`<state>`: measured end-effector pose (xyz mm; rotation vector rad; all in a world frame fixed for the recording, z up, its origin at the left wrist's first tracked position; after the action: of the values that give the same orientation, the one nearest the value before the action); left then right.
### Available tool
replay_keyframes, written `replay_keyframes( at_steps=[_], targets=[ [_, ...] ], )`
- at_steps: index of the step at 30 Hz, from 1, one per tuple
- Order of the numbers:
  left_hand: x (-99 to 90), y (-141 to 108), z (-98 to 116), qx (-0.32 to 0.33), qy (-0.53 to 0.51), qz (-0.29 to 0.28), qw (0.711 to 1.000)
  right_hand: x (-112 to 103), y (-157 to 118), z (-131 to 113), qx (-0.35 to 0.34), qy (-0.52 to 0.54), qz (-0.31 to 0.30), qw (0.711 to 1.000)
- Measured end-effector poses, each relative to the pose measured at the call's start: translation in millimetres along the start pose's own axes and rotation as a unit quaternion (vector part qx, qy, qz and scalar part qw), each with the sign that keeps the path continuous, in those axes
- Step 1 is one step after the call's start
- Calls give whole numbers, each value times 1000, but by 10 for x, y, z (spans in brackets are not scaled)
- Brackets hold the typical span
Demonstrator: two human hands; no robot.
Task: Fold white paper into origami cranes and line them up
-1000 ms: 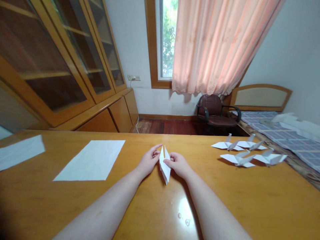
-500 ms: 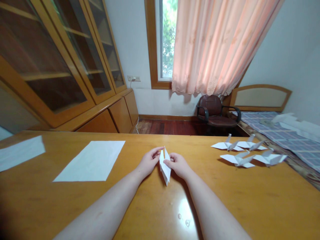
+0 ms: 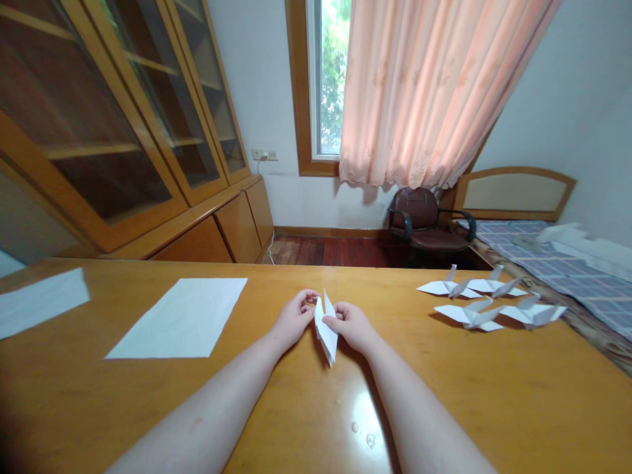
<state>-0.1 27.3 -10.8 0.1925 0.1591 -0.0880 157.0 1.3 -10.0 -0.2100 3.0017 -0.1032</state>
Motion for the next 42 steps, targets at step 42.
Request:
replay_keyframes(
  at_steps=[42],
  targets=[
    [-55, -6, 130, -2, -34, 101, 994, -1, 7, 48, 1, -22, 5, 1000]
  ],
)
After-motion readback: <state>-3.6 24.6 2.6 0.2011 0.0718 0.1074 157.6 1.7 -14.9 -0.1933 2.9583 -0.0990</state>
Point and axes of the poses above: each hand's wrist, its own y-axis towards the middle knuckle, its own x-axis out of the palm, z = x × y, the point moved 2 cm from there along y, towards the middle knuckle, and after that the axes turned 8 degrees about z, right-handed, at the moved point
